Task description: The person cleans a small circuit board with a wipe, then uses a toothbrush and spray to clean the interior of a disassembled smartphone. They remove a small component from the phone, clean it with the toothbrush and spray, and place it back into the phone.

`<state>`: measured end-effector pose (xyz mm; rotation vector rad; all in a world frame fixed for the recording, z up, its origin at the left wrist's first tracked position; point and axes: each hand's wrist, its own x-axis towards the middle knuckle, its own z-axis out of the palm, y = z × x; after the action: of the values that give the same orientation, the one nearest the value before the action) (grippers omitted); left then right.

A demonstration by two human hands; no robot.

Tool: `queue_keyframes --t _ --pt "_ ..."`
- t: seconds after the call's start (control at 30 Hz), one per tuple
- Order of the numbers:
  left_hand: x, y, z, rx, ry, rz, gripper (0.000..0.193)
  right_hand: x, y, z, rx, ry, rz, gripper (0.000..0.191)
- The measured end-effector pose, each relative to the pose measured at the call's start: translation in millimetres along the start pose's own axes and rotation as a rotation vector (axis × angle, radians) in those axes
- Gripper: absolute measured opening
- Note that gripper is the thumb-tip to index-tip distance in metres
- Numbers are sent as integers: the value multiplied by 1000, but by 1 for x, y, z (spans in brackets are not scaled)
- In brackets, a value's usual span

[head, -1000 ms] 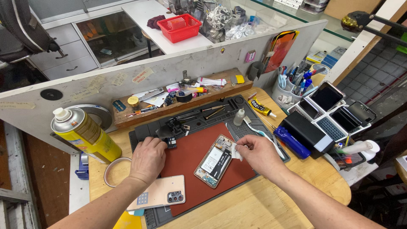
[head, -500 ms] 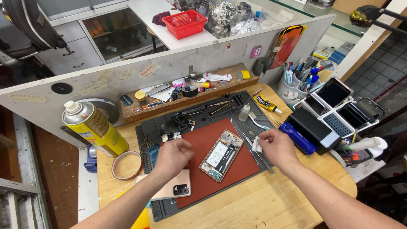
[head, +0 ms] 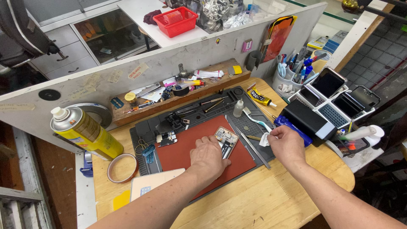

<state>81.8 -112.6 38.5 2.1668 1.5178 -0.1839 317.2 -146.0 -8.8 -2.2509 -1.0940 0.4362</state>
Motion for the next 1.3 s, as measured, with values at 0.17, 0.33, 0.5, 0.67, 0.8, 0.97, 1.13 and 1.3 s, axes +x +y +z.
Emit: queue_keyframes --t 0.17,0.33,0.5,0.67,0.8,0.97,1.13,1.3 --pt "9 2 -2 -18 18 -41 82 -1 -2 1 -27 -33 19 23" --pt "7 -1 -5 -108 40 -84 80 -5 -13 0 -102 -41 -23 22" --pt "-10 -8 -11 -183 237 -11 79 -16 -26 -13 -215 147 -299 22" --pt "-26 -12 -26 -276 349 12 91 -34 -57 -4 313 -386 -43 27" --pt "-35 -9 -29 -343 390 19 96 -50 -73 8 749 -775 19 28" --pt "-29 -26 -28 -542 443 117 98 -43 -78 8 851 -777 17 24" --pt "-2 -53 -28 -1412 0 183 40 -40 -80 4 834 -826 5 25" --pt "4 -64 -22 -1685 -174 151 23 -48 -88 4 838 -837 -4 27"
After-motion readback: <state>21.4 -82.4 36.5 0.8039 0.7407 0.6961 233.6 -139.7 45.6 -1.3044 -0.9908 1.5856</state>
